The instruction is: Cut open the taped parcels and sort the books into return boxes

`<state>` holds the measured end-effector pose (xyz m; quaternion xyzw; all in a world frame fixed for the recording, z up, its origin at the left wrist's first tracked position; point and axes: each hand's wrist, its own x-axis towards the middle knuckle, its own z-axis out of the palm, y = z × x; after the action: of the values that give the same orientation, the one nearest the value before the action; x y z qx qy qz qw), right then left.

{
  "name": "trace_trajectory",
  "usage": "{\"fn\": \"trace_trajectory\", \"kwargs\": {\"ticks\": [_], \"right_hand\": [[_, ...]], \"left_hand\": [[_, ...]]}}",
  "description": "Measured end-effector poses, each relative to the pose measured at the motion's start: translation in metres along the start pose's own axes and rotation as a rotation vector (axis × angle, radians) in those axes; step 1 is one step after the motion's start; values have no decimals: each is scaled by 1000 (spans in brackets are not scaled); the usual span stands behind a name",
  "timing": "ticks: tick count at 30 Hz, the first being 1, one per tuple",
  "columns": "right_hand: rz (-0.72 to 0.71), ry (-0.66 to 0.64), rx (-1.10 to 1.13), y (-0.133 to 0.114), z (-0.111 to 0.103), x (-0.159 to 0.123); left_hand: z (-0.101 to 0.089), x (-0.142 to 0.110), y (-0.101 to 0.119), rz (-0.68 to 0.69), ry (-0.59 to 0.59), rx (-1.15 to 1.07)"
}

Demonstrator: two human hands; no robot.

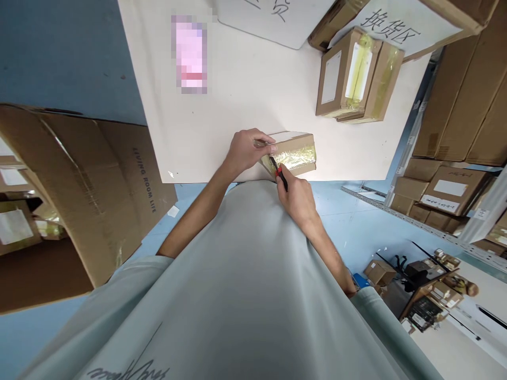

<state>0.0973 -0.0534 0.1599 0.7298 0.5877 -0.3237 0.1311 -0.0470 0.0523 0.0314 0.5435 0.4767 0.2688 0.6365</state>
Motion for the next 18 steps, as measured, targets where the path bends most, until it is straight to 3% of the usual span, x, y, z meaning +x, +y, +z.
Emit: {"fn": "trace_trajectory", "kwargs": {"ticks": [18], "right_hand": [[61,-133,-190,-26,-10,14]], "left_hand": [[2,1,-7,27,74,-6]]}}
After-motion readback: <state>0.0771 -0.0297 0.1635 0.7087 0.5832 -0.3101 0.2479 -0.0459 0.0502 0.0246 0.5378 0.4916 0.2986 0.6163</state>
